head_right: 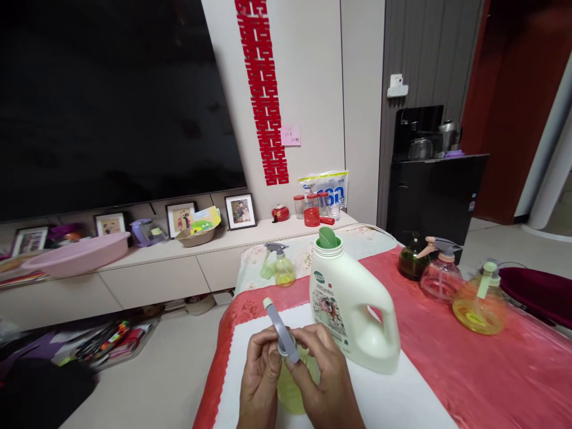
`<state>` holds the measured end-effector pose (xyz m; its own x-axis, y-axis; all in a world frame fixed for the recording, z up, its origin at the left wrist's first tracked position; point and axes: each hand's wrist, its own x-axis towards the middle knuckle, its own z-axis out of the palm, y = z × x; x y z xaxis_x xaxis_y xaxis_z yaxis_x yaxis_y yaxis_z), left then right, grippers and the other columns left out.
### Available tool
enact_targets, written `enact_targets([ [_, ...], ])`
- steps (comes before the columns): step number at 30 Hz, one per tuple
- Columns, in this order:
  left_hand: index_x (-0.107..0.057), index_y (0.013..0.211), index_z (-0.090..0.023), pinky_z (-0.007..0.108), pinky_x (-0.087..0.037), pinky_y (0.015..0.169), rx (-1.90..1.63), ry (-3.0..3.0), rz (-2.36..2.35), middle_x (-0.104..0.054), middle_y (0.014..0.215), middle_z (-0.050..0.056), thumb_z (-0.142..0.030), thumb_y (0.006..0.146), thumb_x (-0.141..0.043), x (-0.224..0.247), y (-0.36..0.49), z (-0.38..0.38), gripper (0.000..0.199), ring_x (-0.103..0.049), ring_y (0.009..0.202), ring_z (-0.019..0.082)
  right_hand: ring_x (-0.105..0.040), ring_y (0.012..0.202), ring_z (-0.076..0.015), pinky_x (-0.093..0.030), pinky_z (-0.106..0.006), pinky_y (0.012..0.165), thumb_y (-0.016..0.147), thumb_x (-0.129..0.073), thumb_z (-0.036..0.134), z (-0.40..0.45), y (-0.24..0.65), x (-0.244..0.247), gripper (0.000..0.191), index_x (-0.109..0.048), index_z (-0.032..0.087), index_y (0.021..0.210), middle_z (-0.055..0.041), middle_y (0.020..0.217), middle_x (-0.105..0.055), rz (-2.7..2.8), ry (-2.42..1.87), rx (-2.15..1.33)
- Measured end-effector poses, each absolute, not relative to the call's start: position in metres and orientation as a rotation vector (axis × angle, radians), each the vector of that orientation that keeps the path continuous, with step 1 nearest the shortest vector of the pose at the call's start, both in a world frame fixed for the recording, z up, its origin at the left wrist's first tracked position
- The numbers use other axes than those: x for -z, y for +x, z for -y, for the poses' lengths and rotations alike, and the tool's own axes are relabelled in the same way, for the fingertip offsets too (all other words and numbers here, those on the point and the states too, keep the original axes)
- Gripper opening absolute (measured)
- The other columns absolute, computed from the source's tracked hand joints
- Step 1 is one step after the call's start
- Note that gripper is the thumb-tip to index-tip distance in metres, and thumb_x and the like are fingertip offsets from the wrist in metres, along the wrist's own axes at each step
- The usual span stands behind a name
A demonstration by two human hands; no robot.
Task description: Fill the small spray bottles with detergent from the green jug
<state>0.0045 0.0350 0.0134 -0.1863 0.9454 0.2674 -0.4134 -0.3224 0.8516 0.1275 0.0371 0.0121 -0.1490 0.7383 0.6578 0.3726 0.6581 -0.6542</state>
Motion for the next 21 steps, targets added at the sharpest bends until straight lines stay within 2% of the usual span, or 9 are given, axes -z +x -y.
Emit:
enact_targets([
  [6,-0.067,0.089,-0.02,0.038,-0.05,0.09,-1.696,1.049,-0.789,-0.066,0.102,0.008,-0.05,0.079,-0.072,-0.016,0.002,-0.035,0.032,-0.063,0.098,0.026,-0.053,0.093,-0.0088,-0.045,-0.015,0.077,0.094,-0.056,0.019,-0.039,0.125,-0.007,0.019,-0.057,0.019,0.112,-0.0011,0.104,-0.053,1.719,-0.879,-0.328],
  [14,-0.069,0.087,-0.02,0.033,-0.051,0.088,-1.721,1.048,-0.815,-0.065,0.103,0.008,-0.049,0.079,-0.074,-0.017,0.004,-0.036,0.03,-0.063,0.1,0.025,-0.052,0.105,-0.0085,-0.045,-0.015,0.085,0.105,-0.043,0.025,-0.036,0.133,-0.017,0.029,-0.053,0.024,0.132,-0.0021,0.113,-0.052,1.819,-0.853,-0.468],
  [21,-0.064,0.098,-0.02,0.037,-0.05,0.089,-1.662,1.005,-0.752,-0.065,0.102,0.008,-0.047,0.08,-0.072,-0.012,0.002,-0.035,0.034,-0.063,0.099,0.026,-0.053,0.1,-0.0081,-0.045,-0.014,0.081,0.099,-0.052,0.019,-0.037,0.129,-0.012,0.026,-0.055,0.023,0.125,-0.0008,0.109,-0.052,1.769,-0.866,-0.344],
])
